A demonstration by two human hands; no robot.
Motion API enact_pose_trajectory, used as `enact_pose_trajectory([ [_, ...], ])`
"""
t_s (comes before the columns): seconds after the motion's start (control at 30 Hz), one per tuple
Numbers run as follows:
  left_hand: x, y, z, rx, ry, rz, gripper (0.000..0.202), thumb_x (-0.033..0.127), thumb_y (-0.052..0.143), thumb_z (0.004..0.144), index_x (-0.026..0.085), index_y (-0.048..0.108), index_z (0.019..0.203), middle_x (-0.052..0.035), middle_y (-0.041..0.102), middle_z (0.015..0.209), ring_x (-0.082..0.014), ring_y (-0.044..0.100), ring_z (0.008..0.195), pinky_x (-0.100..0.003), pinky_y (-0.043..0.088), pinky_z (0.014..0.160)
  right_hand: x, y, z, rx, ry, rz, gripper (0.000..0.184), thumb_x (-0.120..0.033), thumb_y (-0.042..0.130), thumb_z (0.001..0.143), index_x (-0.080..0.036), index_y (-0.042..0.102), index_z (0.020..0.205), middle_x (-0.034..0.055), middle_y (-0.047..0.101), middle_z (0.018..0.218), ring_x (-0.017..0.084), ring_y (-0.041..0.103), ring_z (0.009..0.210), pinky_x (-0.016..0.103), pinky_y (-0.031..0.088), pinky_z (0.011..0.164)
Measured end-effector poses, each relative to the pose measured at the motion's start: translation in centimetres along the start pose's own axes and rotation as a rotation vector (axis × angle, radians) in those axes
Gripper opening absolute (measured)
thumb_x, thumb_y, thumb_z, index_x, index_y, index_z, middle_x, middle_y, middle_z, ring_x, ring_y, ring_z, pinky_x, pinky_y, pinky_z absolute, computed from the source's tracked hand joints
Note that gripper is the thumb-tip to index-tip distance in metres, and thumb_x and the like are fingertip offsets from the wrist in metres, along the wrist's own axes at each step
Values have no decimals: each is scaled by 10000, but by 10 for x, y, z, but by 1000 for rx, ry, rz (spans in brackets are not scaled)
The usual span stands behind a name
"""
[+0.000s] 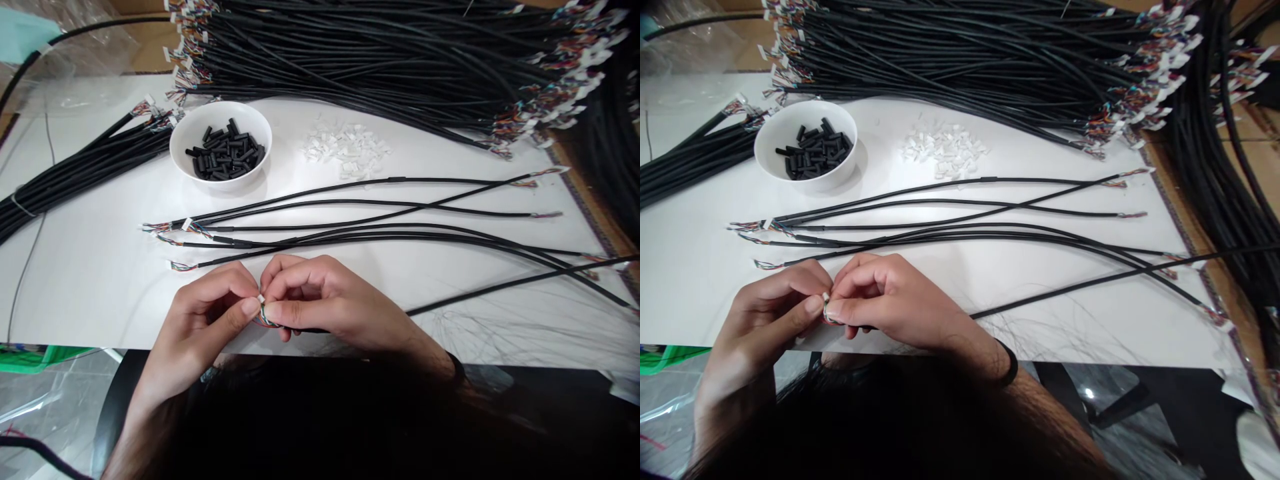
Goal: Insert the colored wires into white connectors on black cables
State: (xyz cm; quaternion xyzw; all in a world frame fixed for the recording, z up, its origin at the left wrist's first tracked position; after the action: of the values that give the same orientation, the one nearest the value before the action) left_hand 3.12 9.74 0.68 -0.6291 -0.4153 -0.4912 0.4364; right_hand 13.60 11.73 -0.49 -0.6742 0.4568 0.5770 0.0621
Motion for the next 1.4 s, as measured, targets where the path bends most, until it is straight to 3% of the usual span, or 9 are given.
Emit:
enact_pose_trajectory([
  [0.4,6,3,-1,7,66,109,189,210,585,926,208,603,738,41,565,732,-86,514,700,-197,400,633,5,-4,-1,12,-12,-54,188,-225,768,742,-117,632,671,-21,520,839,60,573,602,208,489,588],
  [0.73,-3,0,-4,32,-25,-14,209,261,520,962,208,623,788,31,530,743,-74,442,607,-206,349,541,-5,-2,-2,79,-119,-56,140,-200,701,800,-106,660,705,-12,506,896,37,544,617,200,487,609],
  [1.0,-1,-4,-5,142,21,41,195,244,582,922,193,618,737,19,537,706,-87,469,596,-218,355,512,-3,-1,0,66,-109,-76,184,-236,703,804,-118,640,677,-7,501,878,44,547,606,207,488,595],
  [1.3,11,-3,-4,144,153,207,191,168,585,908,192,605,720,26,571,692,-97,506,662,-213,404,589,1,-2,1,86,-56,-71,200,-195,746,754,-101,612,639,-24,504,860,21,546,572,174,473,578],
  [1.4,9,-3,-5,155,124,184,194,191,582,916,190,606,723,27,561,703,-89,499,639,-211,391,561,0,-4,1,115,-76,-70,177,-176,742,754,-98,621,650,-25,500,861,17,543,572,169,468,574],
])
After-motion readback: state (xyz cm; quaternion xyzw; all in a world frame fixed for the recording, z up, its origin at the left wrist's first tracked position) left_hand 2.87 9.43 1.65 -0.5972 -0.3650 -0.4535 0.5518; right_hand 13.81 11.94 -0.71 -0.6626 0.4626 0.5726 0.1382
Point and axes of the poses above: each hand's wrist, its own z-axis towards the middle knuckle, its own y-axis out of the palm, x = y × z, the point moved 8 cm from there along z, towards the middle knuckle
